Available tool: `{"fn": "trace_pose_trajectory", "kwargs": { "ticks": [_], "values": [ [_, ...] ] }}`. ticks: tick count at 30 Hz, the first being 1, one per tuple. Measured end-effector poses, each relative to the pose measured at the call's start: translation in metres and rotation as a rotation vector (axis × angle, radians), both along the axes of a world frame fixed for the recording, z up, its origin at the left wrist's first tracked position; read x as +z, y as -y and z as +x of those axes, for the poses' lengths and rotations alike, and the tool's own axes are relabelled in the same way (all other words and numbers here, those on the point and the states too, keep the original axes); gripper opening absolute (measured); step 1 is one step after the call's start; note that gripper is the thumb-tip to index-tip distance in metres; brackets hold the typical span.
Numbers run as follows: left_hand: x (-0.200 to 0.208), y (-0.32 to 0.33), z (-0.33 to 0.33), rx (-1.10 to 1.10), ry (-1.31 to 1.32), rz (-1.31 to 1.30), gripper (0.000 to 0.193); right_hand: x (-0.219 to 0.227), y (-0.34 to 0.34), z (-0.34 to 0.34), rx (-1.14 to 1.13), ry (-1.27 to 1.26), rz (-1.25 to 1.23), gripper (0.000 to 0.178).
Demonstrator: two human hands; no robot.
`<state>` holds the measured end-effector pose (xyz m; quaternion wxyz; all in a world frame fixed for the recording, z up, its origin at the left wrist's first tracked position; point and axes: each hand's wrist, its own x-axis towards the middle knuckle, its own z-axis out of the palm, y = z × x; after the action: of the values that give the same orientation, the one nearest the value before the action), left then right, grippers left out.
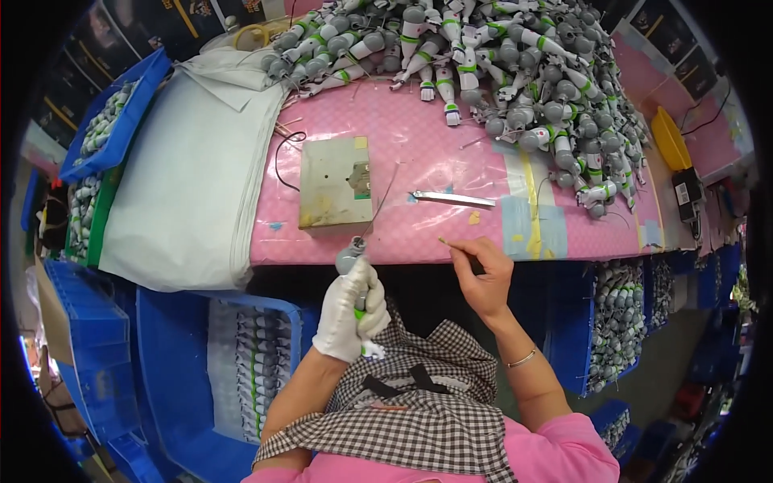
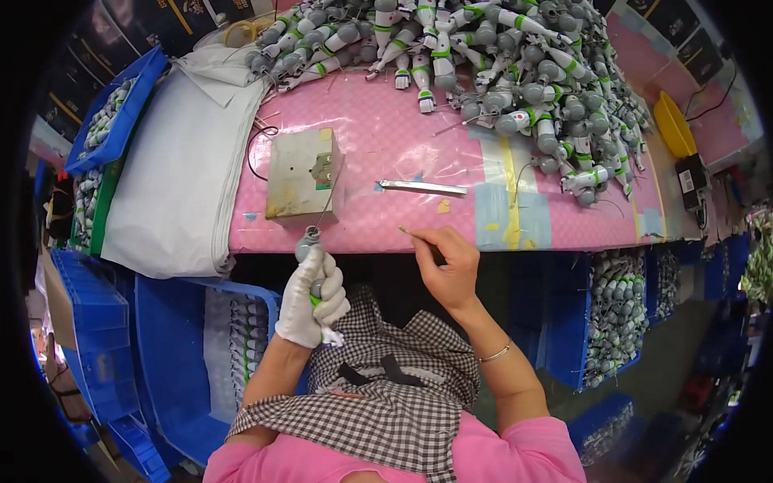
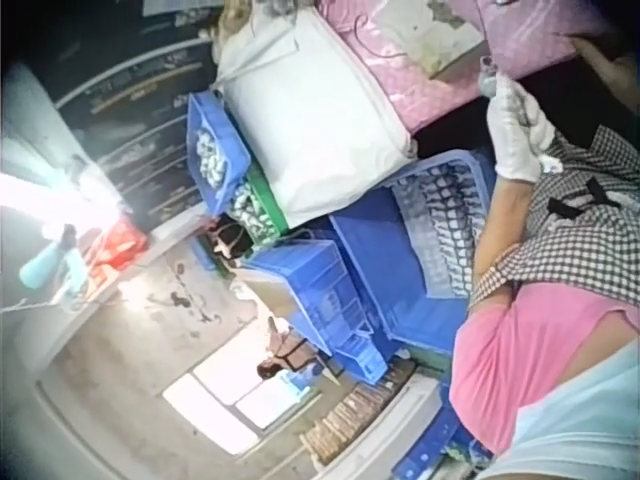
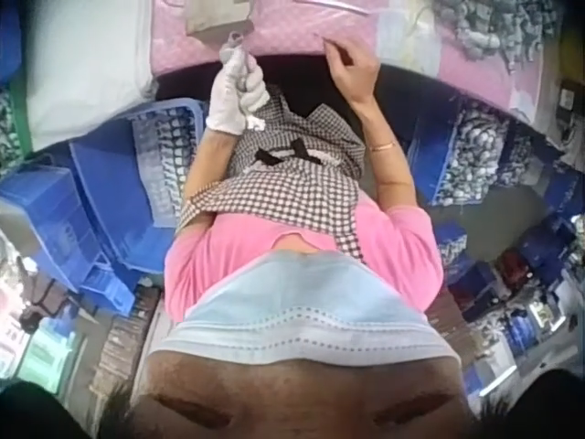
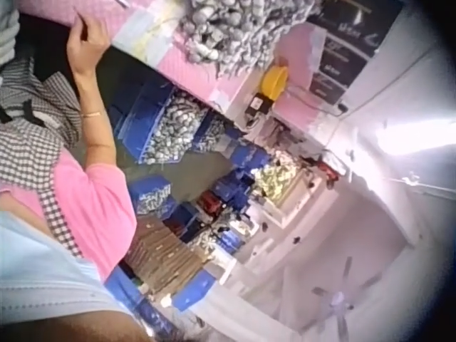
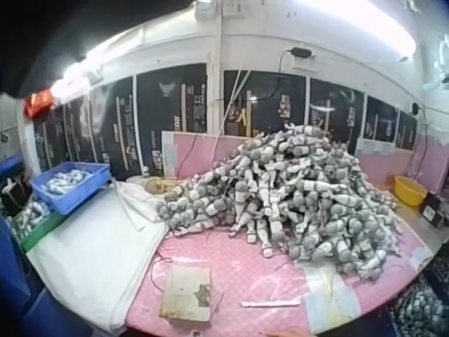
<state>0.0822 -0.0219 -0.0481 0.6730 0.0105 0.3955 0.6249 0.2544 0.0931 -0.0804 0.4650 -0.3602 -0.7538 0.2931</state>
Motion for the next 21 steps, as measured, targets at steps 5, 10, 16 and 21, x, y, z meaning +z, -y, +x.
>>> {"fn": "trace_pose_trajectory", "kwargs": {
  "ticks": [5,10,16,21],
  "values": [
    [-0.01,0.002,-0.003,-0.043,0.157,0.095,0.066,-0.002,-0.045,-0.012,-0.106,0.069,0.198,0.006],
    [-0.001,-0.009,0.001,-0.089,0.297,-0.014,0.084,0.009,-0.111,-0.034,-0.046,0.492,0.605,0.007],
    [-0.004,0.001,0.0,-0.021,0.26,0.002,0.083,0.032,-0.063,-0.032,0.087,0.13,-0.2,0.017],
    [-0.003,-0.004,0.011,-0.02,0.095,-0.062,0.079,0.033,-0.04,-0.048,0.37,-0.501,-0.957,0.024]
  ]
}}
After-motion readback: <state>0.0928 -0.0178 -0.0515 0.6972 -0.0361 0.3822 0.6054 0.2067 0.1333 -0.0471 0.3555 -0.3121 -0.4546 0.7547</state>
